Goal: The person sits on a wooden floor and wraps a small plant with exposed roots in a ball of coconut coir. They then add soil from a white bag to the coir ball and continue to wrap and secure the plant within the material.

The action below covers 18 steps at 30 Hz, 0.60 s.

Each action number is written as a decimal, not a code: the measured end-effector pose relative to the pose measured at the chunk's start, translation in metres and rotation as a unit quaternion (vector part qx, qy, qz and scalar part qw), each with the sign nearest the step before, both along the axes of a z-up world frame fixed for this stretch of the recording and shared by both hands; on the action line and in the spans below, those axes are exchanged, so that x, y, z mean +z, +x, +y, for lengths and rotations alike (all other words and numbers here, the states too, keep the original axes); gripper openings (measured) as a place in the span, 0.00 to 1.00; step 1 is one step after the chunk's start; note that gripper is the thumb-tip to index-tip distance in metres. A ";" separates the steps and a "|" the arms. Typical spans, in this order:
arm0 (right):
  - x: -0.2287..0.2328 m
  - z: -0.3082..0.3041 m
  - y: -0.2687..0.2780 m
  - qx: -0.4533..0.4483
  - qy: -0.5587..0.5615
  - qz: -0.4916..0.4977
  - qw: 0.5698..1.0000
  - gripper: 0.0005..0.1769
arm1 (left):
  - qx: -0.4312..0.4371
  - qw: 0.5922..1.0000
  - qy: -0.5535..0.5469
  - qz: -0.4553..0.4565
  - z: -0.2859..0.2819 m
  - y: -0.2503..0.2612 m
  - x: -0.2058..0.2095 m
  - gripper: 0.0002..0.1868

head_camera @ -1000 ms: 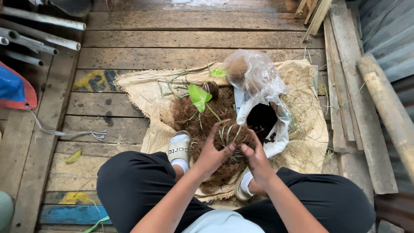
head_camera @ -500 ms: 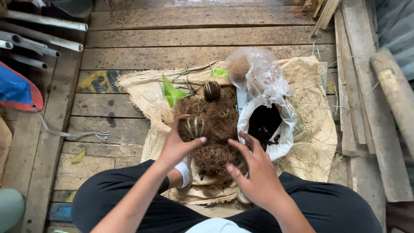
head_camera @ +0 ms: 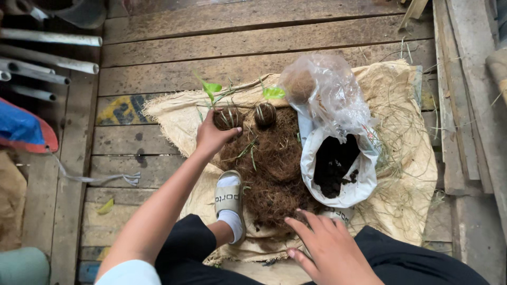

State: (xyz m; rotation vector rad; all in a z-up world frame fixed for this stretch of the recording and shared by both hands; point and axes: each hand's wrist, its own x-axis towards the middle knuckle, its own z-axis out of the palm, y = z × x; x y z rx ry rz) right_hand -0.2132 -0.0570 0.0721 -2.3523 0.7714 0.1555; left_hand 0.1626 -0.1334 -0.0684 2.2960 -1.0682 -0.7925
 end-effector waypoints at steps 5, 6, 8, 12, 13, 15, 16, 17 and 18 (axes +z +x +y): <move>-0.055 0.003 -0.006 0.031 0.006 0.083 0.996 0.39 | 0.014 0.997 -0.074 -0.002 -0.033 0.016 -0.063 0.47; -0.069 0.004 -0.007 0.047 0.005 0.090 0.995 0.38 | 0.028 0.996 -0.081 0.014 -0.038 0.018 -0.076 0.46; -0.097 0.012 -0.011 0.052 -0.033 0.079 0.995 0.34 | 0.049 0.995 -0.077 0.030 -0.049 0.022 -0.099 0.45; -0.150 0.024 -0.029 0.061 -0.189 -0.022 0.980 0.26 | 0.031 0.998 -0.060 0.016 -0.065 0.030 -0.140 0.46; -0.163 0.024 -0.036 0.076 -0.231 -0.055 0.969 0.25 | 0.016 0.998 -0.063 0.009 -0.068 0.031 -0.150 0.46; -0.190 0.024 -0.046 0.114 -0.292 -0.069 0.947 0.24 | 0.018 0.997 -0.079 -0.006 -0.077 0.030 -0.169 0.48; -0.200 0.026 -0.050 0.126 -0.322 -0.078 0.935 0.24 | 0.018 0.996 -0.088 -0.013 -0.084 0.030 -0.178 0.49; -0.211 0.027 -0.052 0.106 -0.327 -0.074 0.936 0.24 | 0.018 0.995 -0.097 -0.026 -0.091 0.031 -0.186 0.50; -0.220 0.029 -0.055 0.089 -0.335 -0.072 0.935 0.24 | 0.018 0.993 -0.106 -0.038 -0.099 0.031 -0.194 0.52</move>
